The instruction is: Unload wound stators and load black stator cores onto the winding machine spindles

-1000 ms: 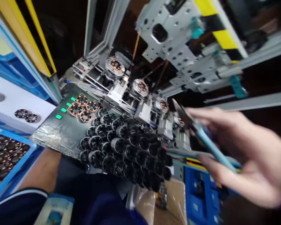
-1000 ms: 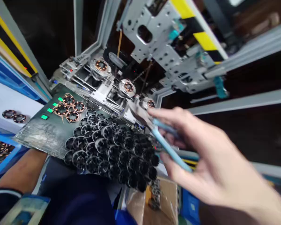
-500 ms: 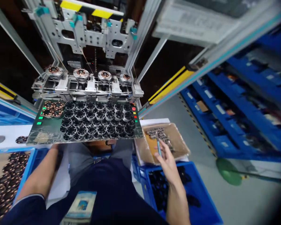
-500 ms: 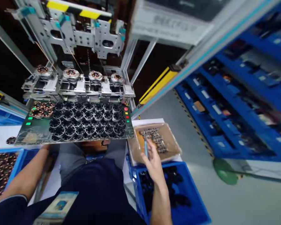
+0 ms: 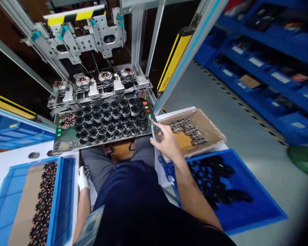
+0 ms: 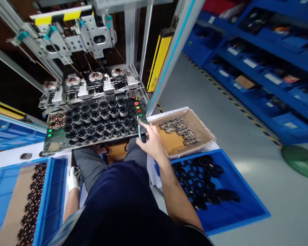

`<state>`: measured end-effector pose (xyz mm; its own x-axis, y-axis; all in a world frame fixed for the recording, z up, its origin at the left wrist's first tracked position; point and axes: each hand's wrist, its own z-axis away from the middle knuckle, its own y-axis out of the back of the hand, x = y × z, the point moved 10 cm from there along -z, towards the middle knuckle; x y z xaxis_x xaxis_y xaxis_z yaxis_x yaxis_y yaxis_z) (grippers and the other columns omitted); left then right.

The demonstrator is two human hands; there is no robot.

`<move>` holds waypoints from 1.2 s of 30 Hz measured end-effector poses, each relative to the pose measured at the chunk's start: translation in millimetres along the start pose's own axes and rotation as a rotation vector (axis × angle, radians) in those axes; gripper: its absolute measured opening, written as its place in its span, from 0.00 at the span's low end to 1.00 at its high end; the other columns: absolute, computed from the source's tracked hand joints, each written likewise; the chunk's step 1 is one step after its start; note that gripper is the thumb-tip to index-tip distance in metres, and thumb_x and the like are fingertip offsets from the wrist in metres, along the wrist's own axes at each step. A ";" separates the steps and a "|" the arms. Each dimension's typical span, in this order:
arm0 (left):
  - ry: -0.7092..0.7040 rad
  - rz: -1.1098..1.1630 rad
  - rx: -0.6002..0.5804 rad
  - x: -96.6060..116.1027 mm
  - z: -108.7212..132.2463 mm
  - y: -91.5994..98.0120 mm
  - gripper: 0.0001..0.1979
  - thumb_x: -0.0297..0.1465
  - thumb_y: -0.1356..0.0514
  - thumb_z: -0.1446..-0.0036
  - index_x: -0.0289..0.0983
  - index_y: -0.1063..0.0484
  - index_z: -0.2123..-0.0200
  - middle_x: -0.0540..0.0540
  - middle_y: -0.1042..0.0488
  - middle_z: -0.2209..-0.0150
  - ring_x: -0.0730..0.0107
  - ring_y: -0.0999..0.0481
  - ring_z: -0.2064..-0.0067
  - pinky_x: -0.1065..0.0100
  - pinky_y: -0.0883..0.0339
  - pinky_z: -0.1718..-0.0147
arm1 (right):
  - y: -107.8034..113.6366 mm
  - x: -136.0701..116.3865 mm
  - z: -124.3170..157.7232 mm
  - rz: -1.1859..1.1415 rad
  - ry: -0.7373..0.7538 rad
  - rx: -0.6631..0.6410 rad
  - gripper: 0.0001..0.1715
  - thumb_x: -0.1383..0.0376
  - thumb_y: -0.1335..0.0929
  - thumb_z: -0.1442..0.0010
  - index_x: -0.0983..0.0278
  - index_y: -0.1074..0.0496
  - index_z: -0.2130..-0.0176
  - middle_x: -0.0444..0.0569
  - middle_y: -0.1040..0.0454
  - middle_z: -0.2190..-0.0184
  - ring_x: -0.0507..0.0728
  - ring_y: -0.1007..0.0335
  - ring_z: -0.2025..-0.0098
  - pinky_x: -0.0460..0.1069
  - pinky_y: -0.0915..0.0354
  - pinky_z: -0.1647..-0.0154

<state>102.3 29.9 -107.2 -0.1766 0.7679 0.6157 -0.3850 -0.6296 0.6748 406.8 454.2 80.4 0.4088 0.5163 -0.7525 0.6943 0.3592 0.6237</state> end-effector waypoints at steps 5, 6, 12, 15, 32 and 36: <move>-0.040 0.105 -0.081 -3.9 -6.9 5.5 0.21 0.43 0.33 0.23 0.36 0.23 0.37 0.39 0.19 0.41 0.57 0.15 0.46 0.53 0.15 0.47 | -28.6 -68.7 -47.5 0.067 0.152 -0.007 0.42 0.60 0.25 0.37 0.53 0.26 0.26 0.55 0.28 0.40 0.66 0.26 0.40 0.63 0.25 0.30; -0.075 0.125 -0.114 4.4 -9.2 6.6 0.21 0.43 0.34 0.22 0.36 0.22 0.38 0.39 0.19 0.42 0.56 0.15 0.45 0.53 0.16 0.45 | -34.6 -82.3 -60.0 0.092 0.174 -0.008 0.42 0.60 0.25 0.37 0.53 0.26 0.27 0.55 0.28 0.39 0.67 0.27 0.38 0.63 0.25 0.30; -0.342 0.193 -0.321 79.8 0.3 22.6 0.19 0.47 0.35 0.27 0.37 0.19 0.49 0.40 0.16 0.45 0.51 0.17 0.39 0.47 0.26 0.30 | -74.2 -133.4 -124.1 0.269 0.262 -0.024 0.38 0.59 0.26 0.33 0.53 0.24 0.27 0.60 0.31 0.36 0.72 0.32 0.35 0.67 0.26 0.31; -0.416 0.213 -0.372 107.4 13.6 42.0 0.24 0.51 0.36 0.31 0.38 0.18 0.46 0.38 0.15 0.41 0.47 0.18 0.35 0.49 0.28 0.27 | -97.6 -133.4 -133.3 0.342 0.298 -0.065 0.32 0.55 0.29 0.27 0.59 0.22 0.29 0.65 0.31 0.34 0.75 0.34 0.33 0.71 0.30 0.29; -1.003 -0.692 0.265 464.4 -185.3 169.1 0.24 0.43 0.42 0.22 0.40 0.18 0.33 0.34 0.20 0.36 0.43 0.24 0.37 0.47 0.28 0.36 | -234.2 -264.7 -362.5 0.620 0.434 -0.496 0.24 0.54 0.27 0.21 0.63 0.23 0.34 0.54 0.17 0.43 0.63 0.18 0.43 0.64 0.21 0.36; -1.068 -0.792 0.215 488.2 -234.7 128.8 0.18 0.36 0.39 0.24 0.39 0.15 0.38 0.36 0.20 0.35 0.45 0.25 0.36 0.49 0.29 0.38 | -276.1 -249.6 -391.4 0.764 0.376 -0.544 0.21 0.53 0.25 0.22 0.64 0.21 0.40 0.55 0.19 0.41 0.62 0.19 0.42 0.63 0.19 0.38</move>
<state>-246.1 351.4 184.9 0.8502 0.5261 -0.0194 0.1120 -0.1448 0.9831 -118.8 530.6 178.9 0.3525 0.9343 -0.0539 -0.0785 0.0869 0.9931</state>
